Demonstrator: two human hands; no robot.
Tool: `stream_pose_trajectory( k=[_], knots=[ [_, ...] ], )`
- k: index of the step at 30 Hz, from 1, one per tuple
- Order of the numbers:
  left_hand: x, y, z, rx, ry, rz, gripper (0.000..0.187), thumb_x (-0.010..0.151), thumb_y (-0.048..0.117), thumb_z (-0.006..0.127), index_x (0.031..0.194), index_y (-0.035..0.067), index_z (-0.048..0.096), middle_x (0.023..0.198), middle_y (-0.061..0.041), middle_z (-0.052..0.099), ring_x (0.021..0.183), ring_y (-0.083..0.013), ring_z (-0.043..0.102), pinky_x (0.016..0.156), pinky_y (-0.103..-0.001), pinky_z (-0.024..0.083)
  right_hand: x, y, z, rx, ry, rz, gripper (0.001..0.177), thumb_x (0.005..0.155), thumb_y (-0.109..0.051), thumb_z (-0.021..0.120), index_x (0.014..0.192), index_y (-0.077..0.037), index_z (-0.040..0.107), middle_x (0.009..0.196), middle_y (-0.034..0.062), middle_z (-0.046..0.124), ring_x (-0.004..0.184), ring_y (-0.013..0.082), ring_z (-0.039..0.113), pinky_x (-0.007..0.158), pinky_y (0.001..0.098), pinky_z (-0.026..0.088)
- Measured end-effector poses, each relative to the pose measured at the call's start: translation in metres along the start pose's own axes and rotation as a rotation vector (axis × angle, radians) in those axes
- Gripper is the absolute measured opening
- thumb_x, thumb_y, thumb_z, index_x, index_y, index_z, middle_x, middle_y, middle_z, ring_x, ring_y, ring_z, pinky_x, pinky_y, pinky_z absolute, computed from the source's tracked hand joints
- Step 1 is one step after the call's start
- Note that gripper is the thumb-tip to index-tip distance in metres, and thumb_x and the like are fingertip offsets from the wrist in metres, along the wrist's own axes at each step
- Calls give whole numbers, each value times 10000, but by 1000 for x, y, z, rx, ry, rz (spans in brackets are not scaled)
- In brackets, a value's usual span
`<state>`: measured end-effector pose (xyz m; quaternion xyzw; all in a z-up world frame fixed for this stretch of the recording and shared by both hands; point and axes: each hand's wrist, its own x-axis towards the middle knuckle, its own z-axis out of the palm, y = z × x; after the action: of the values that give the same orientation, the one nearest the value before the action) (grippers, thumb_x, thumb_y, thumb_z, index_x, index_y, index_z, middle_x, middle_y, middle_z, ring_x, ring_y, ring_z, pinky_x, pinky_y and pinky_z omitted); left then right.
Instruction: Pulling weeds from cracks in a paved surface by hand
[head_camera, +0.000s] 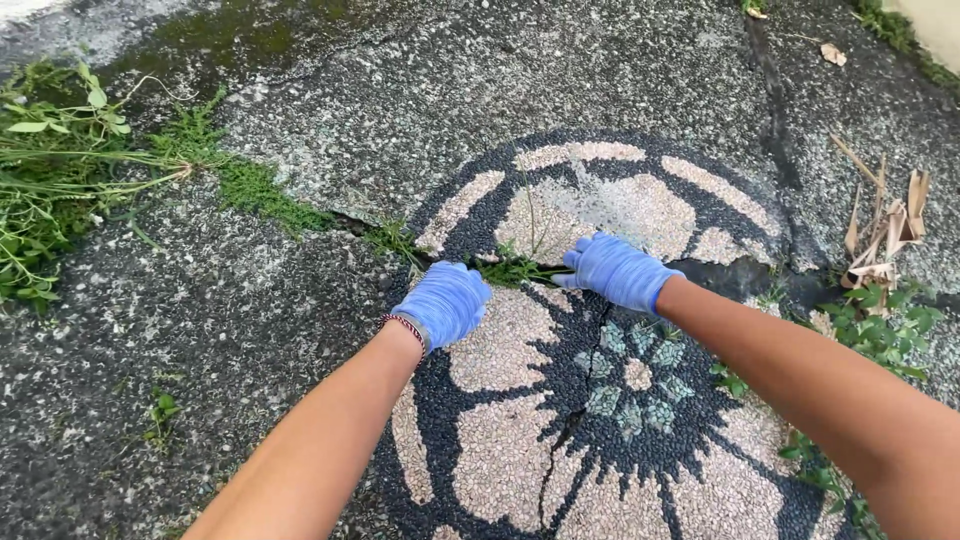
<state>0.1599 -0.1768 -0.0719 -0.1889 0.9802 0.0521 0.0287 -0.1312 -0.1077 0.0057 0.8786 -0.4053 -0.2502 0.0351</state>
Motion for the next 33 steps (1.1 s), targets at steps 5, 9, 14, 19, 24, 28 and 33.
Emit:
stream_pose_trajectory(
  k=[5,9,14,19,24,28,33],
  knots=[
    [1,-1,4,-26,41,-15,235,876,374,668,978,180,754,964,-66,755,940,-286,716,823,-434,555,15,12,58,64,64,55,43,911,-161,663,926,-196,683,916,33,676,846,298,652,739,424,533],
    [-2,-2,6,-35,43,-28,244,891,390,650,988,188,746,974,-61,754,942,-282,715,833,-436,551,7,-1,36,85,102,62,84,904,-128,671,895,-184,732,927,-2,700,865,272,649,754,405,543],
    [1,-3,13,-35,44,-25,254,887,397,652,996,190,752,981,-60,753,945,-280,710,835,-437,551,-33,18,68,406,300,482,76,887,-302,684,890,-237,723,881,17,648,922,315,666,810,412,593],
    [0,-3,3,-58,42,-22,282,904,408,631,1032,182,740,1020,-65,746,991,-285,698,872,-436,539,-118,21,55,448,156,713,155,874,-359,731,964,-234,723,1002,36,655,1038,307,675,914,426,572],
    [4,-8,-8,-9,-85,24,295,1012,374,490,1027,185,716,950,-62,718,859,-320,698,720,-477,549,-192,19,-7,792,-499,928,275,1003,-131,574,730,-161,584,822,-3,654,792,114,642,867,246,633],
    [15,-3,-8,-16,-115,17,259,998,338,523,1053,187,725,991,-63,727,890,-316,706,729,-475,562,-199,17,-18,667,-756,919,119,981,-320,665,1075,-253,694,1005,-53,726,835,80,645,887,266,608],
    [15,-3,16,-27,-16,-25,288,896,415,641,1045,194,748,1037,-60,754,989,-283,712,857,-453,558,-107,-12,-18,681,-32,769,277,870,-347,767,1098,-188,764,1102,88,782,1141,337,707,997,469,577]
  ],
)
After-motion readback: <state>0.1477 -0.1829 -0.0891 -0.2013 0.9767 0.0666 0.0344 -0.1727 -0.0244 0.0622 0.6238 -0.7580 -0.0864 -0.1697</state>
